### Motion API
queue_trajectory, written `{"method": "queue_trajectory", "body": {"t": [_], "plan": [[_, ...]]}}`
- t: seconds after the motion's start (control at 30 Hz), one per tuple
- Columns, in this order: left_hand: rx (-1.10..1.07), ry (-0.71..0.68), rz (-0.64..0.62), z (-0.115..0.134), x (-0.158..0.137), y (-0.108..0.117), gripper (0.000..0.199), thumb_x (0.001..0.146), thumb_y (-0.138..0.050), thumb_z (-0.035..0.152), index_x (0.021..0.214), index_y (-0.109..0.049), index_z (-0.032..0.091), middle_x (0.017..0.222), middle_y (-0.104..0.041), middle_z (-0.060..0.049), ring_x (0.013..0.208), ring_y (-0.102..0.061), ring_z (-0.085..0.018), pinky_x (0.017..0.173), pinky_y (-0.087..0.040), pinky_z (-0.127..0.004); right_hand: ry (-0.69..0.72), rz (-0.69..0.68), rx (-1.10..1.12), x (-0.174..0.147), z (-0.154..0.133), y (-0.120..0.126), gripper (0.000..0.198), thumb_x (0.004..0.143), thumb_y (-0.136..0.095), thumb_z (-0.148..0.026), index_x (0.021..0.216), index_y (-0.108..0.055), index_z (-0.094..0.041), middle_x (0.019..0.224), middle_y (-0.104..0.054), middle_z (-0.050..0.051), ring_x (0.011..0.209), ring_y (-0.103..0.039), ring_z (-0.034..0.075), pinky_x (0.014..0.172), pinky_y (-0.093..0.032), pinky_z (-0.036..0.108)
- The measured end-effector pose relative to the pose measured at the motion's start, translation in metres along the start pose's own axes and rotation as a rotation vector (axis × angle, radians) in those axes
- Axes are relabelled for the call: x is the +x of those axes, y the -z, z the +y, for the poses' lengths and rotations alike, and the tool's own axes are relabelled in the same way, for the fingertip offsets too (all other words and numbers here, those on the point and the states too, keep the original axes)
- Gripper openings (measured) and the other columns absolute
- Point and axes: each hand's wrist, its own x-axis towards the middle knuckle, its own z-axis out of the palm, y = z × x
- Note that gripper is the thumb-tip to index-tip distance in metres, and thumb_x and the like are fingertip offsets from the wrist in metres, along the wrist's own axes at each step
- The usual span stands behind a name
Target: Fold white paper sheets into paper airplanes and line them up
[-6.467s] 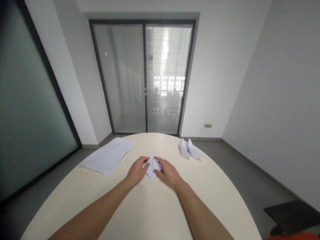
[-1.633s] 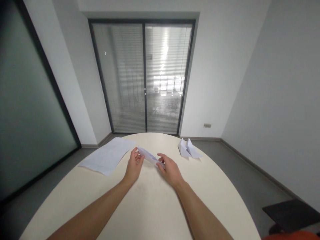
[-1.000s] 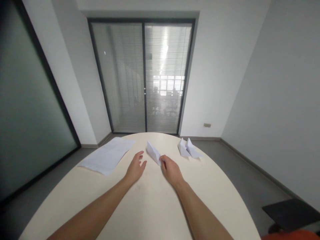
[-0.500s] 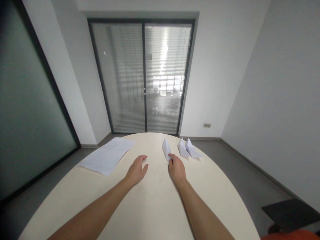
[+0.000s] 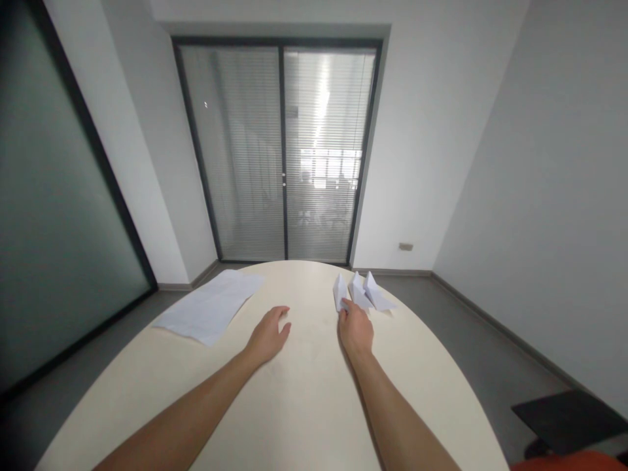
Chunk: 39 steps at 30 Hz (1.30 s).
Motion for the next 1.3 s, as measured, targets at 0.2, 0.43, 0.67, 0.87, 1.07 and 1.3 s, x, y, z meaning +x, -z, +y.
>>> {"method": "queue_trajectory", "body": {"t": [0.2,0.43,0.67,0.87,1.07,1.3], "plan": [[-0.007,0.008,-0.004,0.002,-0.001,0.004,0.036,0.087,-0.054,0.021,0.123,-0.055,0.018,0.119,-0.062,-0.012,0.113,-0.058,-0.025,0.102,-0.044,-0.041,-0.076,-0.035,0.036,0.001,-0.006,0.009,0.037,0.091,-0.046,-0.025,0.124,-0.063,-0.023,0.124,-0.065,0.012,0.096,-0.066,0.026,0.077,-0.049,0.037],[-0.042,0.0,0.019,0.002,-0.002,0.005,0.036,0.086,-0.055,0.02,0.121,-0.057,0.018,0.117,-0.063,-0.012,0.111,-0.059,-0.025,0.101,-0.044,-0.041,-0.071,0.029,0.106,0.002,-0.009,0.014,0.036,0.091,-0.044,-0.023,0.12,-0.064,-0.025,0.133,-0.058,0.009,0.092,-0.065,0.023,0.075,-0.05,0.036],[-0.019,0.02,-0.005,0.004,-0.002,0.007,0.036,0.086,-0.055,0.02,0.122,-0.056,0.018,0.119,-0.063,-0.011,0.113,-0.058,-0.024,0.103,-0.043,-0.039,-0.144,0.01,0.095,0.004,-0.007,0.011,0.041,0.092,-0.043,-0.025,0.128,-0.061,-0.022,0.135,-0.054,0.011,0.094,-0.065,0.023,0.084,-0.05,0.036],[0.034,0.031,-0.051,0.009,-0.001,0.011,0.037,0.088,-0.053,0.02,0.125,-0.055,0.016,0.122,-0.062,-0.012,0.116,-0.056,-0.023,0.105,-0.041,-0.037,-0.188,-0.017,0.084,0.005,-0.01,0.014,0.041,0.092,-0.045,-0.026,0.128,-0.063,-0.025,0.138,-0.05,0.01,0.104,-0.063,0.022,0.091,-0.048,0.033],[0.05,0.029,-0.059,0.009,-0.002,0.011,0.037,0.088,-0.053,0.02,0.125,-0.054,0.016,0.122,-0.062,-0.012,0.117,-0.055,-0.023,0.105,-0.041,-0.038,-0.226,-0.047,0.055,0.006,-0.011,0.016,0.038,0.092,-0.045,-0.027,0.127,-0.06,-0.022,0.127,-0.058,0.01,0.097,-0.063,0.022,0.084,-0.048,0.031],[0.061,0.027,-0.065,0.006,-0.001,0.01,0.036,0.089,-0.053,0.021,0.124,-0.054,0.016,0.122,-0.062,-0.012,0.116,-0.055,-0.024,0.104,-0.042,-0.038,-0.237,-0.088,0.004,0.004,-0.011,0.022,0.039,0.088,-0.05,-0.021,0.126,-0.056,-0.026,0.121,-0.062,0.007,0.097,-0.062,0.022,0.075,-0.044,0.03]]}}
